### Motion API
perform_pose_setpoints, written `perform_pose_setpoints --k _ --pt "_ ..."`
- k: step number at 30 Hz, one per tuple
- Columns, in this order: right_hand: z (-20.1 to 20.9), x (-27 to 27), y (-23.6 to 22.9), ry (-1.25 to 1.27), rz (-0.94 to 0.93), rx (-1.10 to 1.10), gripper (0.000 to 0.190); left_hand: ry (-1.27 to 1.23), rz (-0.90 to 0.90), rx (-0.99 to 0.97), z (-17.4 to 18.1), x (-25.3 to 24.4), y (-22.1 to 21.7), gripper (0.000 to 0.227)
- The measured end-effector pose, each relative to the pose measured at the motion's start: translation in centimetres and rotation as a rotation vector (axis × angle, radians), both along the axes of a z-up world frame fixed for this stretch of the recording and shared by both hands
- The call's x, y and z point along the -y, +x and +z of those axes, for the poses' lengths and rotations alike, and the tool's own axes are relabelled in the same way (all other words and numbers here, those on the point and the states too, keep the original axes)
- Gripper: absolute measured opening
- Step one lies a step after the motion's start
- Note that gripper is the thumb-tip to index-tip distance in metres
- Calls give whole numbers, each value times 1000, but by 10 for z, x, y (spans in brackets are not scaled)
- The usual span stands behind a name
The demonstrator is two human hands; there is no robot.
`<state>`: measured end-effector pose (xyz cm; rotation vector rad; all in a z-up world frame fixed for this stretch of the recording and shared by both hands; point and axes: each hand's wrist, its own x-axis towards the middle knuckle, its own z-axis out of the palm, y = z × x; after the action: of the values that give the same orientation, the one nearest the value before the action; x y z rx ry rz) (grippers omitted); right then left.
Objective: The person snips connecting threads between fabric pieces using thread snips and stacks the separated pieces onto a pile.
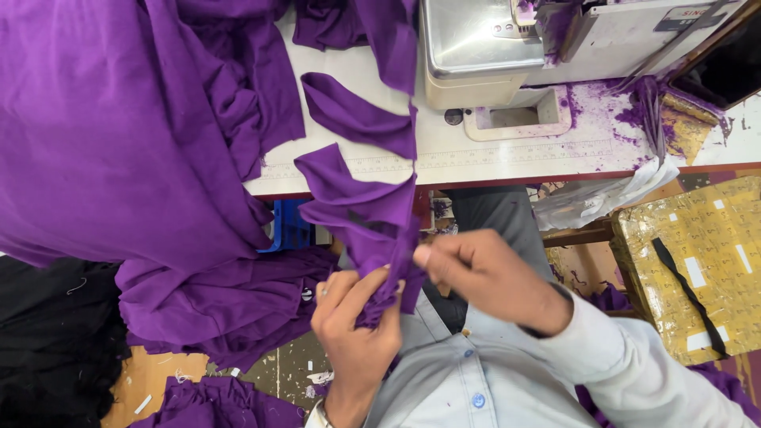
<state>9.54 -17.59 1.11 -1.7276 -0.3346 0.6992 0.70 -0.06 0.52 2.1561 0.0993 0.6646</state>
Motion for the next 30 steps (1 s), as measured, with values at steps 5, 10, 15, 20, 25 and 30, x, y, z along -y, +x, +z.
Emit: perform_pose_setpoints --k 5,10,15,20,25,30 --pt "-17 -4 11 41 37 -292 47 -128 43 -27 0 -2 -15 26" --pt "-15 -8 11 30 74 -298 50 -3 -40 20 4 -6 -16 28" --pt "-16 0 4 -100 95 -148 51 44 -78 -2 5 -7 -18 28" --pt "-28 4 -3 -60 89 -277 50 58 -103 -20 5 -10 -23 32" --pt "-26 -3 0 8 110 -217 47 -4 -142 -31 7 -8 -17 31" --pt "-11 -3 -10 -48 143 -52 39 -180 -180 -129 1 -5 3 56"
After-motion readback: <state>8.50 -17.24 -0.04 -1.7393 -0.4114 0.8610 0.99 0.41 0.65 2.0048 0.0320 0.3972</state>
